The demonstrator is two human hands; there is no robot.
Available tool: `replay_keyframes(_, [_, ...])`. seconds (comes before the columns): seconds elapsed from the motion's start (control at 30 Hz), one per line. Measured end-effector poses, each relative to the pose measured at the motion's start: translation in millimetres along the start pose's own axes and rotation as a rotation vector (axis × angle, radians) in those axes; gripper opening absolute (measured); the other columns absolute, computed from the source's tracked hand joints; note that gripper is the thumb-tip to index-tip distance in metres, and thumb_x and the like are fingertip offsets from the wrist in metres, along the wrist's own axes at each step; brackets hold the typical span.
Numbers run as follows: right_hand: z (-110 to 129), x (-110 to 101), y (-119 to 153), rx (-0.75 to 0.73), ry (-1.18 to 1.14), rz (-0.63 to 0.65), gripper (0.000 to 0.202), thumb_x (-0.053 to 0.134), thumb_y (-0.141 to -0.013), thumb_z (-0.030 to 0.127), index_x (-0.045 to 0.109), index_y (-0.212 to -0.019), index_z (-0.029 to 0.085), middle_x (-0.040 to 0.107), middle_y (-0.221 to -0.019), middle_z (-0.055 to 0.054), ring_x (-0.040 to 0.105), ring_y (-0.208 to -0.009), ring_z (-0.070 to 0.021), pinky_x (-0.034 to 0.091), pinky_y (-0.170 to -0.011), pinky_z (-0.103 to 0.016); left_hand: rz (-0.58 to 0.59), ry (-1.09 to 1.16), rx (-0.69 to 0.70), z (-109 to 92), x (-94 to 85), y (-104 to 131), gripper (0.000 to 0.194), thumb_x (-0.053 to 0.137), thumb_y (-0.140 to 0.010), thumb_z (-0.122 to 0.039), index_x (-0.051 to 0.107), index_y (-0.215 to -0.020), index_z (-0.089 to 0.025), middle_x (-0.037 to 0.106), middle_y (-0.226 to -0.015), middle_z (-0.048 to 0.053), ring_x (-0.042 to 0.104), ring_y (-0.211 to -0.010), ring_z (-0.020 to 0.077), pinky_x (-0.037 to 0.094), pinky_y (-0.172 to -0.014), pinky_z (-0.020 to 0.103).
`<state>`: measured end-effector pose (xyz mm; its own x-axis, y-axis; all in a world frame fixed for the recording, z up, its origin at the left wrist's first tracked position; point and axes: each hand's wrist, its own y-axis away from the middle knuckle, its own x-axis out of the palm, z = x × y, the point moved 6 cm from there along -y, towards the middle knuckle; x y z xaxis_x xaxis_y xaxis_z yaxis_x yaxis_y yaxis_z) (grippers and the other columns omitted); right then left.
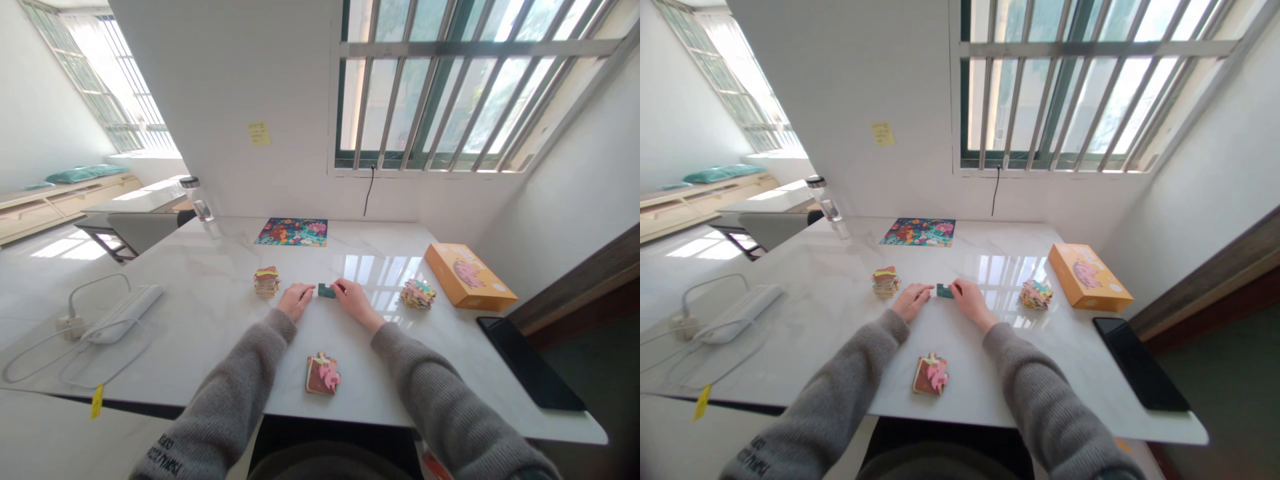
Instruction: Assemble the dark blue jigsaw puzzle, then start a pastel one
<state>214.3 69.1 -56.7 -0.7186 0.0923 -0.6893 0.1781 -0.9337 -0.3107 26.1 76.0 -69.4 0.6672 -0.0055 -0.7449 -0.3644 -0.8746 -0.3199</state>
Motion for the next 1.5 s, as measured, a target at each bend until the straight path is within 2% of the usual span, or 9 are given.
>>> replay_keyframes(0.17, [-7.0,7.0,-19.2,0.038,-0.026,0.004,0.024,0.056,-0.094,0.024,0.07,-0.075,0.018,0.069,-0.07,-0.002,0.059,-0.065,-0.0154,0.039,-0.062,-0.026,-0.054,0.034,-0.009,3.2,-1.3,1.3,0.031,0.052,-0.094,-0.023,0.068,-0.12,-0.016,0.071,-0.095,0.008,0.061,-0.094,0.0221,0.05,-0.087,0.035])
replay_keyframes(0.3, [-3.0,1.6,-15.0,-0.003,-0.036,-0.016,0.022,0.056,-0.095,0.024,0.071,-0.081,0.018,0.068,-0.075,-0.003,0.059,-0.068,-0.0158,0.043,-0.067,-0.027,-0.066,0.062,-0.012,2.8,-2.2,2.3,0.032,0.054,-0.092,-0.022,0.067,-0.121,-0.017,0.07,-0.092,0.007,0.061,-0.091,0.0213,0.051,-0.085,0.034])
replay_keyframes(0.5, [23.9,-10.7,16.6,-0.478,0.134,0.025,0.023,0.049,-0.102,0.025,0.072,-0.103,0.023,0.068,-0.1,-0.008,0.059,-0.096,-0.0213,0.047,-0.086,-0.033,-0.041,0.095,0.0,2.0,-4.1,4.1,0.031,0.05,-0.095,-0.027,0.067,-0.119,-0.016,0.068,-0.094,0.007,0.061,-0.09,0.0206,0.05,-0.084,0.034])
replay_keyframes(0.57, [24.0,-6.5,23.3,-0.52,0.222,0.087,0.021,0.051,-0.102,0.024,0.072,-0.102,0.023,0.069,-0.1,-0.008,0.058,-0.095,-0.0218,0.046,-0.085,-0.035,-0.008,0.045,0.05,-1.5,-3.3,5.0,0.029,0.05,-0.095,-0.029,0.069,-0.114,-0.017,0.068,-0.095,0.008,0.059,-0.093,0.022,0.048,-0.088,0.036])
replay_keyframes(0.87, [17.9,2.3,16.4,-0.4,0.221,0.095,0.018,0.056,-0.097,0.017,0.072,-0.105,0.022,0.068,-0.106,-0.008,0.057,-0.102,-0.0229,0.046,-0.094,-0.039,0.045,0.0,0.149,-19.5,-8.7,13.6,0.011,0.059,-0.088,-0.024,0.069,-0.09,-0.019,0.066,-0.091,0.007,0.057,-0.094,0.0237,0.045,-0.091,0.039])
replay_keyframes(1.07, [16.5,1.2,22.4,-0.385,0.225,0.053,0.027,0.054,-0.098,0.019,0.064,-0.122,0.02,0.064,-0.115,-0.01,0.056,-0.107,-0.0247,0.046,-0.098,-0.041,0.222,0.036,0.379,-83.5,-16.3,63.2,0.004,0.065,-0.083,-0.023,0.062,-0.083,-0.021,0.064,-0.092,0.004,0.056,-0.093,0.0208,0.043,-0.09,0.035])
replay_keyframes(1.2, [17.2,0.3,24.0,-0.38,0.229,0.042,0.028,0.052,-0.098,0.019,0.062,-0.124,0.02,0.064,-0.114,-0.01,0.057,-0.108,-0.0248,0.046,-0.098,-0.041,0.387,-0.085,0.44,-115.4,-20.4,99.7,0.017,0.073,-0.078,-0.029,0.062,-0.089,-0.023,0.062,-0.097,0.002,0.053,-0.093,0.0205,0.041,-0.086,0.033])
replay_keyframes(1.33, [15.6,-0.3,23.8,-0.378,0.214,0.028,0.028,0.052,-0.098,0.019,0.061,-0.125,0.02,0.064,-0.113,-0.01,0.057,-0.107,-0.0248,0.047,-0.098,-0.042,0.469,-0.211,0.439,-118.8,-18.7,114.2,0.032,0.082,-0.068,-0.034,0.06,-0.089,-0.023,0.061,-0.101,0.002,0.052,-0.092,0.0213,0.039,-0.084,0.034])
replay_keyframes(1.5, [12.6,0.0,23.1,-0.367,0.196,0.024,0.03,0.052,-0.097,0.019,0.06,-0.127,0.019,0.064,-0.112,-0.011,0.057,-0.106,-0.0257,0.047,-0.098,-0.043,0.501,-0.26,0.448,-115.2,-12.6,116.5,0.029,0.08,-0.069,-0.029,0.058,-0.087,-0.023,0.06,-0.1,0.003,0.052,-0.09,0.0219,0.039,-0.08,0.034])
